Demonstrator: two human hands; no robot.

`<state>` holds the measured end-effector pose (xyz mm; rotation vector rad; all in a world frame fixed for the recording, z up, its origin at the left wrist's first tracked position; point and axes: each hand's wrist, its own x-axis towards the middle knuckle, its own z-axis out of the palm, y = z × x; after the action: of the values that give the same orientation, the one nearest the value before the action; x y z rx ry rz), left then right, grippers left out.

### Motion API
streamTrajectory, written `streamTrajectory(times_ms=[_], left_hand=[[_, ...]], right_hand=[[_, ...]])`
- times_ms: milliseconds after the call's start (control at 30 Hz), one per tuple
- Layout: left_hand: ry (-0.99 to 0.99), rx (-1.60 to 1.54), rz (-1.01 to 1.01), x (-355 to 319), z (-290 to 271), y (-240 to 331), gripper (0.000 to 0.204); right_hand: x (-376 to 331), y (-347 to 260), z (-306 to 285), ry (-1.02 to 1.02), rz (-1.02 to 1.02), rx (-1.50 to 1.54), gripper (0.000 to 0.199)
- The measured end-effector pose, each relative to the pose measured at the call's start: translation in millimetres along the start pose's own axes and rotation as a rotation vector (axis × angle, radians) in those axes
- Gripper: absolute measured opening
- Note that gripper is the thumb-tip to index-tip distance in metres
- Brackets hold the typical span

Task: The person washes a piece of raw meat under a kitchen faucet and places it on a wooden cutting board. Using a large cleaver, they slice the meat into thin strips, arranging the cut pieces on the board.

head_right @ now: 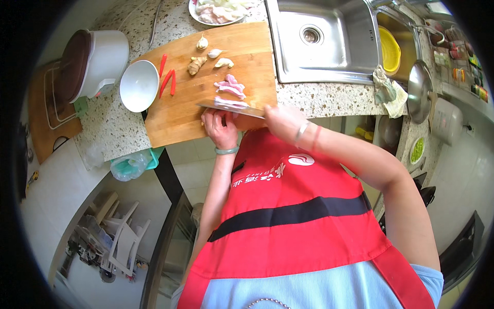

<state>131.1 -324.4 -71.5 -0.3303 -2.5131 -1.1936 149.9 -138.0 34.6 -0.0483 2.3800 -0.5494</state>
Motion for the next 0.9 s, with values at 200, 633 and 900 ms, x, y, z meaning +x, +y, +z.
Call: streamTrajectory(times_ms=[200,633,900], left_hand=[[-0.065,0.003,0.013,3.7,-6.8,3.8,0.014],[0.084,-0.091,-0.070,-2.0,-10.0,13.0,0.017],[0.025,0.051,-0.017,-3.7,-4.3,11.9,0.012]], right_hand=[[42.6,-23.0,4.1,0.132,-0.110,0.058,0.021],[-6.1,16.7,-4.7,0.401,-0.143,0.237,0.028],[-9.2,17.5,-0.2,0.339,-0.134,0.046,0.026]])
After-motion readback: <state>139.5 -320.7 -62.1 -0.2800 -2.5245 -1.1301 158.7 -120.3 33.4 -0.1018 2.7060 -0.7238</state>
